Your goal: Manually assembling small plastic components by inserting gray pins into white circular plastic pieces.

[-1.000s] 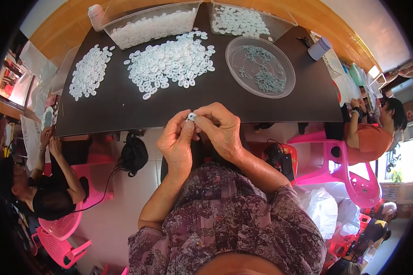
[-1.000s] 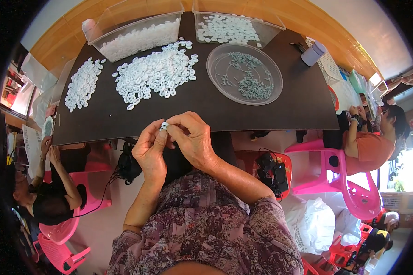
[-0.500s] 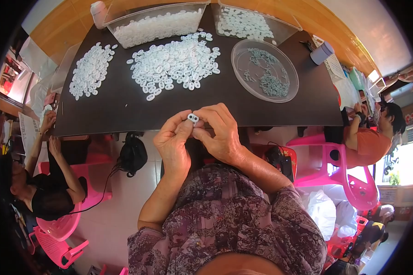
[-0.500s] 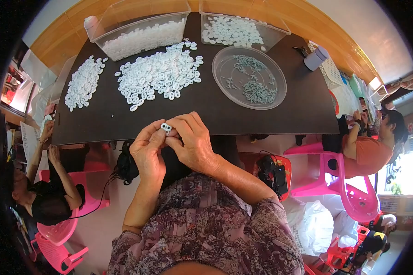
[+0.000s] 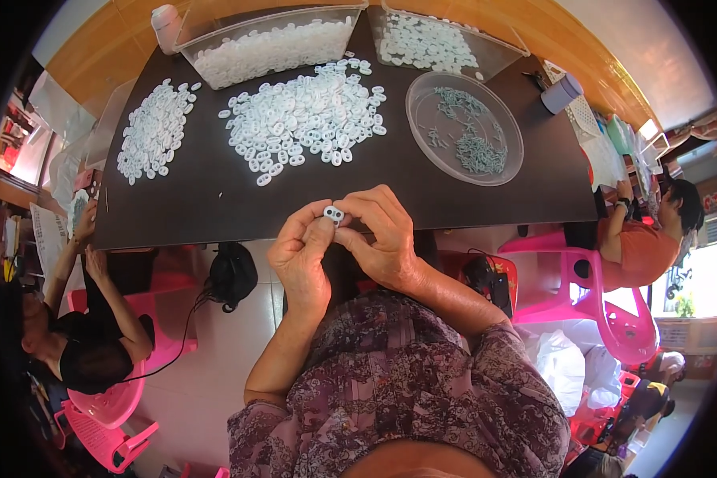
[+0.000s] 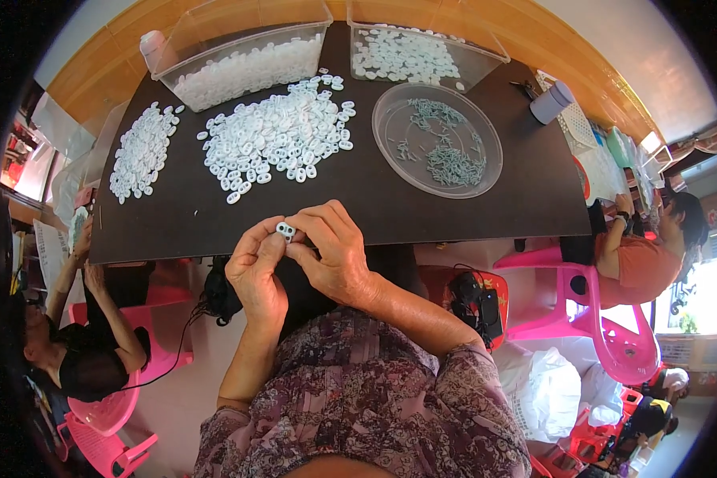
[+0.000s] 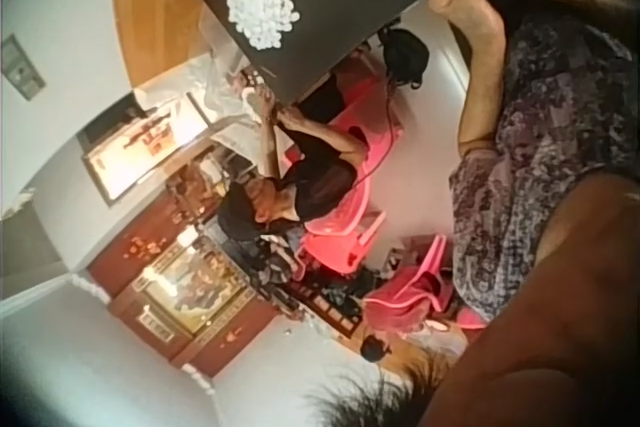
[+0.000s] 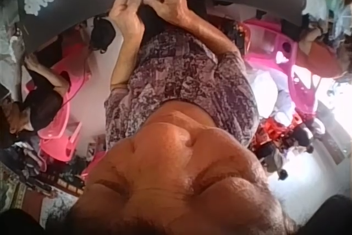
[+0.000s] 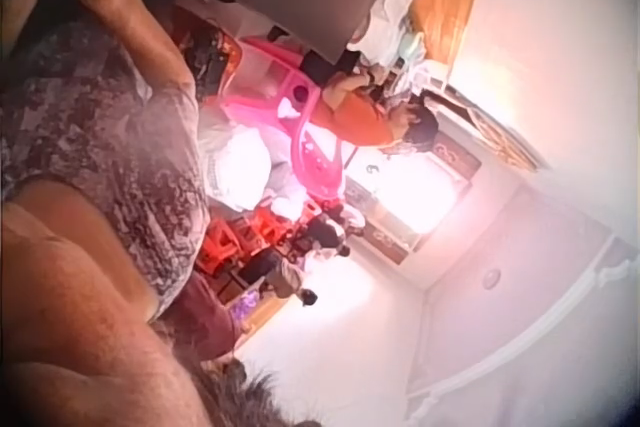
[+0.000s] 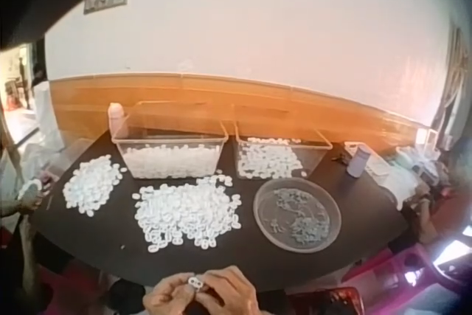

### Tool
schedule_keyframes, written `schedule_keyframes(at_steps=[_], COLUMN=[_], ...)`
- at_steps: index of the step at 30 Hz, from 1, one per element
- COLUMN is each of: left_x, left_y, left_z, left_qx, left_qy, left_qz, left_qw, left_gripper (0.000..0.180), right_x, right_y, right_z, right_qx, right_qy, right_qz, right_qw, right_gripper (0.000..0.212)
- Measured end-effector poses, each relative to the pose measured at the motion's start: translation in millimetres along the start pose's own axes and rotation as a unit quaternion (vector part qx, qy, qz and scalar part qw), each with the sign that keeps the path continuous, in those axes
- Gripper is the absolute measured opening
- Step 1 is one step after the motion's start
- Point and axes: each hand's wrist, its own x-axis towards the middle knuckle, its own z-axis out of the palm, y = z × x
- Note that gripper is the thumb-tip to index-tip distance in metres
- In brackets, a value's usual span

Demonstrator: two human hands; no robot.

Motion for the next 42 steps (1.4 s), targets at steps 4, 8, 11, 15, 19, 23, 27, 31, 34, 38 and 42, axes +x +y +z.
schedule_keyframes(at_steps=[4, 8, 11, 15, 19, 23, 27, 31, 34, 38, 42], left_x=[3.0, 6.1, 5.3, 3.9, 2.8, 0.3, -1.0, 1.2, 1.7, 0.4, -2.2], left_y=[-1.4, -3.5, -3.6, -6.2, -8.0, -9.5, -15.1, -23.2, -25.0, -22.4, -16.8], left_z=[-4.6, -11.7, -9.1, -5.5, -7.0, -6.8, -6.8, -9.1, -10.6, -9.2, -6.3], left_qx=[0.035, 0.046, 0.040, 0.043, 0.040, 0.032, 0.054, 0.061, 0.088, 0.059, 0.057], left_qy=[-0.001, -0.019, -0.010, 0.012, 0.008, 0.013, 0.034, 0.035, 0.032, 0.034, 0.023], left_qz=[0.022, 0.031, 0.024, 0.036, 0.049, 0.067, 0.087, 0.112, 0.121, 0.109, 0.111], left_qw=[0.999, 0.998, 0.999, 0.998, 0.998, 0.997, 0.994, 0.991, 0.988, 0.992, 0.992], left_gripper=[0.018, 0.019, 0.021, 0.024, 0.025, 0.024, 0.023, 0.023, 0.022, 0.023, 0.024], right_x=[2.2, 3.5, 1.9, 1.6, 1.6, 0.2, -1.9, -6.1, -6.4, -3.9, -5.3], right_y=[0.4, -2.2, -0.7, -1.3, -3.3, -5.5, -3.6, 3.1, 3.1, -2.7, -1.8], right_z=[1.5, 2.1, 4.0, 5.9, 6.2, 8.5, 11.0, 17.6, 17.8, 16.1, 16.9], right_qx=[0.000, 0.011, 0.018, 0.037, 0.054, 0.082, 0.091, 0.088, 0.089, 0.093, 0.090], right_qy=[-0.003, -0.002, -0.004, 0.003, 0.002, 0.012, 0.018, 0.042, 0.041, 0.032, 0.030], right_qz=[-0.004, 0.008, 0.014, 0.025, 0.027, 0.038, 0.041, 0.025, 0.028, 0.032, 0.028], right_qw=[1.000, 1.000, 1.000, 0.999, 0.998, 0.996, 0.995, 0.995, 0.995, 0.995, 0.995], right_gripper=[0.032, 0.032, 0.033, 0.031, 0.032, 0.031, 0.030, 0.029, 0.029, 0.029, 0.031])
